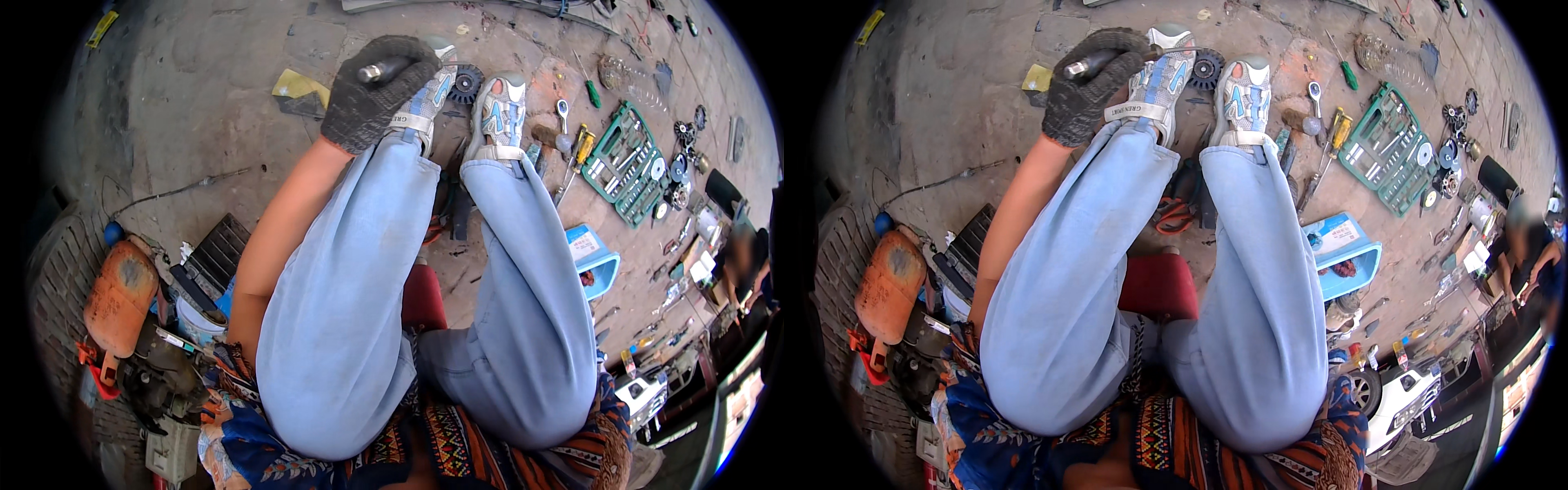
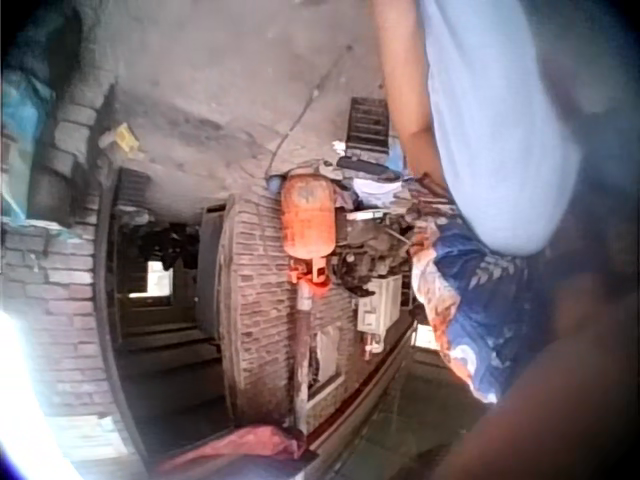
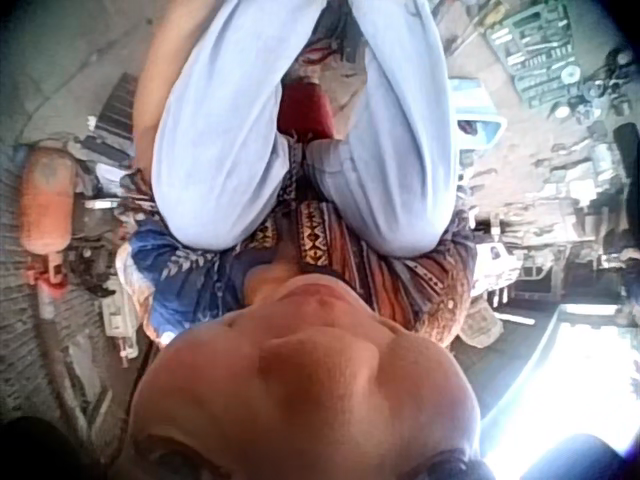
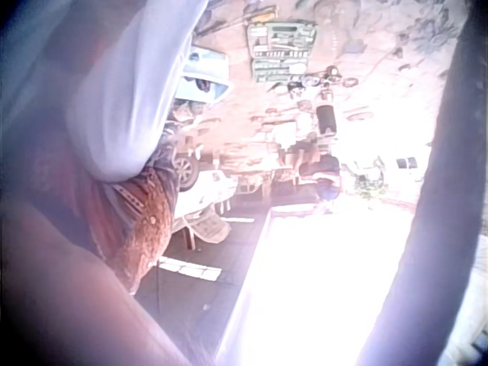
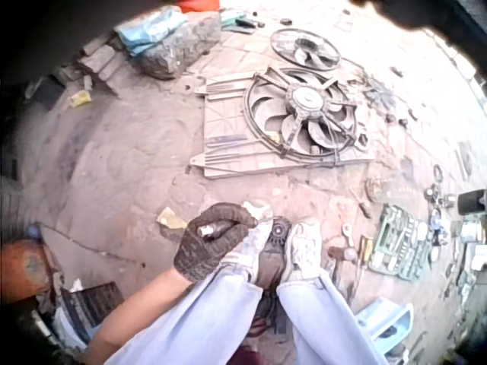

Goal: The person sits on the ground and uses a hammer to repeatedly strike a small metal component held in their gloved hands. They adjust the component's position between strikes and continue the process in a cluttered workshop environment.

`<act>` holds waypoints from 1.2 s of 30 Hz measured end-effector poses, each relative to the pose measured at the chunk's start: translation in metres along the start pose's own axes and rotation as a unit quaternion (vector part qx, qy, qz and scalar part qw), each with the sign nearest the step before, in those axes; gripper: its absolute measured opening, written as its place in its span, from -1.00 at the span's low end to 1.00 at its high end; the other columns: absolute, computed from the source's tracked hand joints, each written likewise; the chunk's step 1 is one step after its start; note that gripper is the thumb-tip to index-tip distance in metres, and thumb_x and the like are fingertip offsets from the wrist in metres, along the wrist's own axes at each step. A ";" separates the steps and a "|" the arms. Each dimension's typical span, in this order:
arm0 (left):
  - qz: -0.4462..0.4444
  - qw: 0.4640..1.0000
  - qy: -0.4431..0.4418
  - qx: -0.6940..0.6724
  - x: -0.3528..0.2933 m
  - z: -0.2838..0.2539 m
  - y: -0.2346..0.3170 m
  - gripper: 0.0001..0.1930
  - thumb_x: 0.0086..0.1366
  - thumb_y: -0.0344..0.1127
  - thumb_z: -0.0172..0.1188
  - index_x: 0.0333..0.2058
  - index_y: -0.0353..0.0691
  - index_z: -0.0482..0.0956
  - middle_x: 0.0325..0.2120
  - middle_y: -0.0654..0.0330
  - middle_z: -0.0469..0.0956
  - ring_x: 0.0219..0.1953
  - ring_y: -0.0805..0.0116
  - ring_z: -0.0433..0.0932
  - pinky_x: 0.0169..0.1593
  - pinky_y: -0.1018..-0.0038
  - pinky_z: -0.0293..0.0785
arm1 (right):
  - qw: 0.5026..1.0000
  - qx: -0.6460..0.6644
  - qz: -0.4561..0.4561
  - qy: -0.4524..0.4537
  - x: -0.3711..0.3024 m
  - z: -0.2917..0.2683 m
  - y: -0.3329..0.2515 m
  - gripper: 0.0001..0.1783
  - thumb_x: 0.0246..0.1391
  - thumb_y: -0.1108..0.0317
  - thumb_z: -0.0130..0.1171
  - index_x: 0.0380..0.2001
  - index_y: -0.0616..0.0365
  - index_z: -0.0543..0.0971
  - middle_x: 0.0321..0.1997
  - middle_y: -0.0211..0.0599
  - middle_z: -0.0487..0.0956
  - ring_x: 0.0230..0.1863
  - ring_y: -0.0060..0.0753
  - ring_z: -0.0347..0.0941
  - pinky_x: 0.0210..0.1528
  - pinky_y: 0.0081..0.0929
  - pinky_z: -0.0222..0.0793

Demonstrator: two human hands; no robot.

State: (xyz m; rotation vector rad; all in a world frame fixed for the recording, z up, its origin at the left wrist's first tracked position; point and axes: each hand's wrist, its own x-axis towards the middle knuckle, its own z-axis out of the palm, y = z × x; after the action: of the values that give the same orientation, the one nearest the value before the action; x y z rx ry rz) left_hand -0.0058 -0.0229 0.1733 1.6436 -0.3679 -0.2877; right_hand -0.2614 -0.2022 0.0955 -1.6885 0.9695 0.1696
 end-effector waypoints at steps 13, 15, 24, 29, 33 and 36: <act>0.026 0.993 -0.103 0.055 -0.014 0.027 -0.016 -0.80 0.07 -0.51 0.20 -0.27 -0.24 0.56 -0.26 0.18 0.55 -0.14 0.30 0.49 -0.04 0.42 0.39 | 1.000 0.007 -0.013 -0.015 0.020 0.003 -0.005 -0.73 0.14 0.24 0.06 -0.19 0.21 0.44 -0.49 -0.37 0.48 -0.53 -0.64 0.36 -0.50 -0.67 0.27; 0.041 0.990 -0.105 0.080 -0.015 0.027 -0.021 -0.79 0.06 -0.53 0.21 -0.27 -0.24 0.57 -0.26 0.18 0.55 -0.13 0.28 0.48 -0.04 0.41 0.39 | 1.000 0.008 -0.016 -0.017 0.022 0.003 -0.006 -0.73 0.14 0.23 0.06 -0.19 0.21 0.44 -0.50 -0.37 0.48 -0.53 -0.64 0.36 -0.50 -0.67 0.27; 0.046 0.991 -0.105 0.074 -0.014 0.029 -0.018 -0.77 0.05 -0.57 0.21 -0.26 -0.26 0.56 -0.25 0.16 0.54 -0.14 0.29 0.49 -0.03 0.43 0.40 | 1.000 0.010 -0.023 -0.019 0.029 0.003 -0.009 -0.72 0.14 0.23 0.06 -0.19 0.21 0.44 -0.50 -0.37 0.48 -0.53 -0.64 0.36 -0.50 -0.67 0.26; 0.053 0.990 -0.096 0.090 -0.014 0.029 -0.024 -0.77 0.05 -0.57 0.21 -0.27 -0.27 0.55 -0.25 0.14 0.54 -0.13 0.29 0.49 -0.03 0.43 0.40 | 0.999 0.010 -0.027 -0.021 0.032 0.003 -0.012 -0.72 0.14 0.22 0.05 -0.19 0.21 0.44 -0.50 -0.37 0.48 -0.53 -0.64 0.36 -0.50 -0.66 0.26; 0.064 0.993 -0.079 0.061 -0.013 0.033 -0.023 -0.80 0.03 -0.49 0.24 -0.29 -0.23 0.55 -0.31 0.15 0.55 -0.20 0.27 0.52 -0.12 0.41 0.43 | 0.999 0.008 -0.031 -0.024 0.035 0.002 -0.012 -0.71 0.14 0.22 0.05 -0.19 0.21 0.44 -0.50 -0.37 0.47 -0.53 -0.64 0.36 -0.50 -0.66 0.26; 0.046 0.995 -0.083 0.037 -0.012 0.033 -0.025 -0.79 0.04 -0.49 0.24 -0.29 -0.24 0.54 -0.32 0.15 0.55 -0.21 0.28 0.52 -0.12 0.43 0.44 | 0.999 0.007 -0.034 -0.025 0.037 0.003 -0.013 -0.71 0.15 0.22 0.05 -0.19 0.21 0.44 -0.50 -0.37 0.47 -0.53 -0.64 0.36 -0.50 -0.66 0.26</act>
State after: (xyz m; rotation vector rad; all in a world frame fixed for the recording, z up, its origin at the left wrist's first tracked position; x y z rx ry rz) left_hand -0.0286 -0.0464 0.1449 1.6742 -0.5846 -0.3466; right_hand -0.2272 -0.2185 0.0834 -1.6930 0.8740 0.1588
